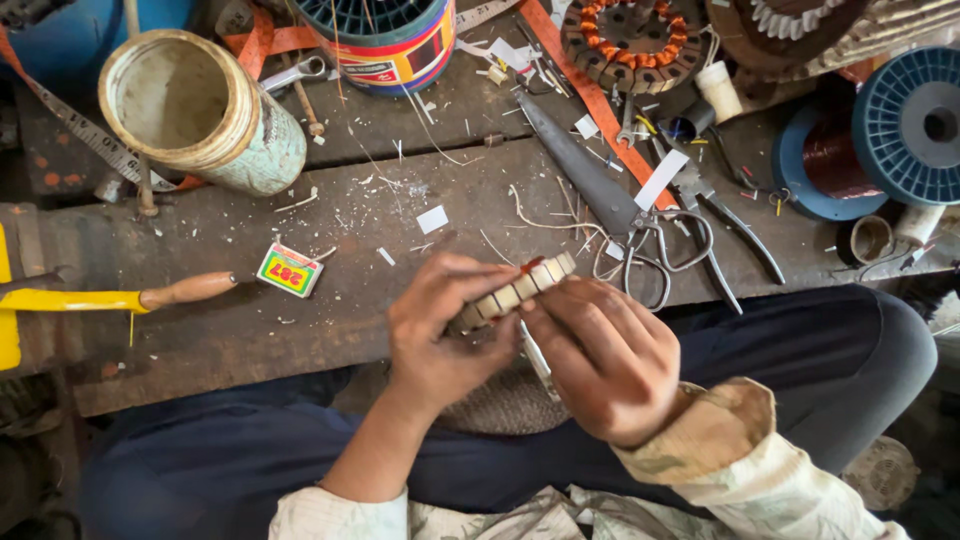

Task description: The person cuts small strips of white insulating tape using scissors and places them into the slots of a motor stator. They repeatedly pick up the stator, insert the tape, and adjust the placement to ensure the copper windings are insulated.

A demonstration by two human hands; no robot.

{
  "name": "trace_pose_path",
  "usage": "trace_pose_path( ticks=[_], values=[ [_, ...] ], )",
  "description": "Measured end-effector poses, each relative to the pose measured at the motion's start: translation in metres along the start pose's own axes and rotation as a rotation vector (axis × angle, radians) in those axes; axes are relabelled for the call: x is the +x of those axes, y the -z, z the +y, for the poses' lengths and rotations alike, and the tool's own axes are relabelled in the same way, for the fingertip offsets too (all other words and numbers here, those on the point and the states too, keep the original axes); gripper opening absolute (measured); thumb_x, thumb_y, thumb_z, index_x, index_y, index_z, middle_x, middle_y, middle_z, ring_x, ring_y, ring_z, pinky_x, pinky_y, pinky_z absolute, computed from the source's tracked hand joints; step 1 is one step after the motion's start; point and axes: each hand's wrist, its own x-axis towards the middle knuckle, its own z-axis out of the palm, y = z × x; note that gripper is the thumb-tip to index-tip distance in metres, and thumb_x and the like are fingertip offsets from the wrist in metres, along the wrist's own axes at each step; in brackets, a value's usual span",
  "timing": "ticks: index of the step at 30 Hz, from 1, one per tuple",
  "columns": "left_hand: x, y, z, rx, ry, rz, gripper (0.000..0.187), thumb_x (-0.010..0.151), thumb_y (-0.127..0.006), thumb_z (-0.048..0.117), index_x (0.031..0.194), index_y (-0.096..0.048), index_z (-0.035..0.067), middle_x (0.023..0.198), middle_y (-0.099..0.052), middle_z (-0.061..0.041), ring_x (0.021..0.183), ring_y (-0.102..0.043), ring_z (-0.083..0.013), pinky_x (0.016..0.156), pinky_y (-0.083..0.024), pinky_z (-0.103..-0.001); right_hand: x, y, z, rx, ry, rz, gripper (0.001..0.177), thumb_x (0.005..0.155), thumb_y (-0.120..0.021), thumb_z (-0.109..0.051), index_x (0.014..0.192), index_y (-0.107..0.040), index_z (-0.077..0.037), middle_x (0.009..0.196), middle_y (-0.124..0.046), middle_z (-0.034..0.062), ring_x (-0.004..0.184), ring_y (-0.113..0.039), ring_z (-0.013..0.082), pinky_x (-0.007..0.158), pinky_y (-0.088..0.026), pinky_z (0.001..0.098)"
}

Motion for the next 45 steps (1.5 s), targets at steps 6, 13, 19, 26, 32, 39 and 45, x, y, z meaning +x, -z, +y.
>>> trace_pose_path(
  ticks=[6, 13, 19, 26, 32, 39, 45],
  values=[
    [0.0, 0.009, -0.01, -0.011, 0.048, 0.041, 0.031, 0.084, -0.082, 0.006, 0.114, -0.071, 0.004, 0.114, -0.073, -0.01, 0.11, -0.072, -0.0248, 0.099, -0.058, -0.036, -0.011, -0.014, 0.016, 0.401, -0.211, 0.153, 0.027, 0.084, -0.085, -0.01, 0.108, -0.074, -0.002, 0.11, -0.072, 0.0123, 0.104, -0.073, 0.0277, 0.09, -0.06, 0.0367],
    [-0.003, 0.009, -0.017, -0.045, 0.052, 0.025, 0.042, 0.077, -0.093, 0.022, 0.11, -0.073, 0.006, 0.111, -0.074, -0.009, 0.106, -0.073, -0.0239, 0.096, -0.058, -0.036, -0.034, -0.056, 0.036, 1.138, -0.486, 0.104, 0.049, 0.095, -0.076, -0.005, 0.139, -0.059, 0.006, 0.142, -0.063, 0.0202, 0.138, -0.06, 0.0273, 0.119, -0.047, 0.0397],
    [-0.003, 0.01, -0.015, -0.031, 0.051, 0.012, 0.038, 0.078, -0.092, 0.021, 0.108, -0.075, 0.006, 0.109, -0.074, -0.009, 0.102, -0.074, -0.0227, 0.091, -0.059, -0.035, -0.046, -0.068, 0.039, 1.233, -0.493, 0.087, 0.052, 0.092, -0.078, -0.006, 0.138, -0.059, 0.008, 0.134, -0.065, 0.0226, 0.129, -0.064, 0.0286, 0.112, -0.053, 0.0399],
    [-0.003, 0.006, -0.016, -0.038, 0.03, 0.038, 0.035, 0.079, -0.092, 0.02, 0.106, -0.074, 0.006, 0.107, -0.075, -0.01, 0.098, -0.076, -0.0223, 0.087, -0.061, -0.034, -0.04, -0.065, 0.04, 1.017, -0.436, 0.079, 0.043, 0.091, -0.079, -0.006, 0.129, -0.064, 0.007, 0.124, -0.07, 0.0228, 0.118, -0.07, 0.0294, 0.102, -0.058, 0.0384],
    [-0.002, 0.005, -0.01, -0.025, 0.047, 0.032, 0.031, 0.081, -0.09, 0.016, 0.105, -0.074, 0.006, 0.105, -0.075, -0.009, 0.097, -0.077, -0.0217, 0.087, -0.063, -0.033, -0.042, -0.063, 0.041, 1.015, -0.464, 0.057, 0.036, 0.091, -0.077, -0.004, 0.124, -0.066, 0.007, 0.122, -0.071, 0.0223, 0.117, -0.071, 0.0293, 0.099, -0.061, 0.0373],
    [-0.003, 0.001, -0.007, 0.048, 0.021, 0.067, 0.026, 0.082, -0.086, 0.014, 0.103, -0.074, 0.007, 0.102, -0.076, -0.007, 0.093, -0.077, -0.0201, 0.084, -0.062, -0.032, -0.046, -0.067, 0.033, 1.159, -0.504, 0.125, 0.026, 0.096, -0.073, 0.0, 0.12, -0.067, 0.006, 0.124, -0.067, 0.0206, 0.116, -0.067, 0.0275, 0.1, -0.055, 0.0356],
    [-0.006, 0.006, -0.007, 0.015, 0.05, -0.015, 0.035, 0.079, -0.091, 0.019, 0.105, -0.073, 0.006, 0.104, -0.074, -0.008, 0.095, -0.074, -0.0219, 0.084, -0.06, -0.033, -0.047, -0.067, 0.035, 1.098, -0.408, 0.114, 0.035, 0.092, -0.075, -0.004, 0.123, -0.063, 0.006, 0.125, -0.066, 0.0217, 0.123, -0.065, 0.032, 0.106, -0.055, 0.0424]
  ],
)
